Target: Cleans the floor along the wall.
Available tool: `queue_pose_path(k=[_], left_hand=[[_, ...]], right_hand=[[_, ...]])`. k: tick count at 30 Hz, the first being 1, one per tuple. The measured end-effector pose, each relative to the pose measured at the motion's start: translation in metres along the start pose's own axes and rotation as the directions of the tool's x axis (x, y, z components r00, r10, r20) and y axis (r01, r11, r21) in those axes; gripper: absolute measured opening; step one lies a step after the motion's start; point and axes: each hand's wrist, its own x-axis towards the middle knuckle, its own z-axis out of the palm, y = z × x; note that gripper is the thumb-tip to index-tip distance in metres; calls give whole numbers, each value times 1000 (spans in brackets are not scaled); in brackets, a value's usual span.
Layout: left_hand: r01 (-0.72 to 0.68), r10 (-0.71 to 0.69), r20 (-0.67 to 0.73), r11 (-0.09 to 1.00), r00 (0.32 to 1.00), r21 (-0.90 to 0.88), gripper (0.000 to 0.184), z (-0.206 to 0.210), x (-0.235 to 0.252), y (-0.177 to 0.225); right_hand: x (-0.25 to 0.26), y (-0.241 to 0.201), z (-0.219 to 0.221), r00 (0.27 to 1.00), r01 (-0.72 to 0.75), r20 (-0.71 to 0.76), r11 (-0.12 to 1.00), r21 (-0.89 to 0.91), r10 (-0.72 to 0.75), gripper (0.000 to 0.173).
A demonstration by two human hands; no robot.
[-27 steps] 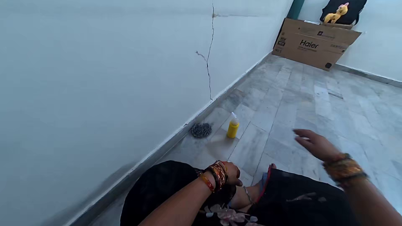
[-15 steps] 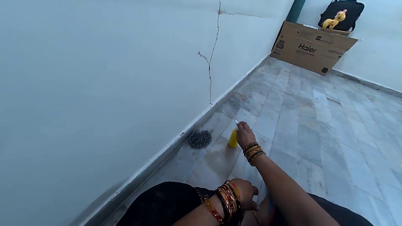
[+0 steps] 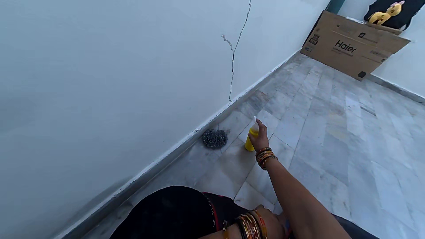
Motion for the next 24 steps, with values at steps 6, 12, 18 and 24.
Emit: queue_pose_path(k=[6, 12, 18, 24], left_hand=[[17, -17, 6, 1000, 1000, 3, 52, -4, 2, -7], [33, -32, 35, 999, 999, -28, 53, -4, 0, 0], [28, -28, 0, 999, 1000, -22, 62, -4, -1, -11], [20, -20, -13, 999, 1000, -34, 49, -7, 8, -19]], right_hand=[[-3, 7, 7, 998, 18, -64, 1000, 4, -18, 84], [9, 3, 13, 995, -93, -35, 995, 24, 94, 99], [29, 0, 1, 980, -194, 41, 981, 19, 194, 95], [32, 12, -34, 981, -193, -6, 980, 48, 193, 93]])
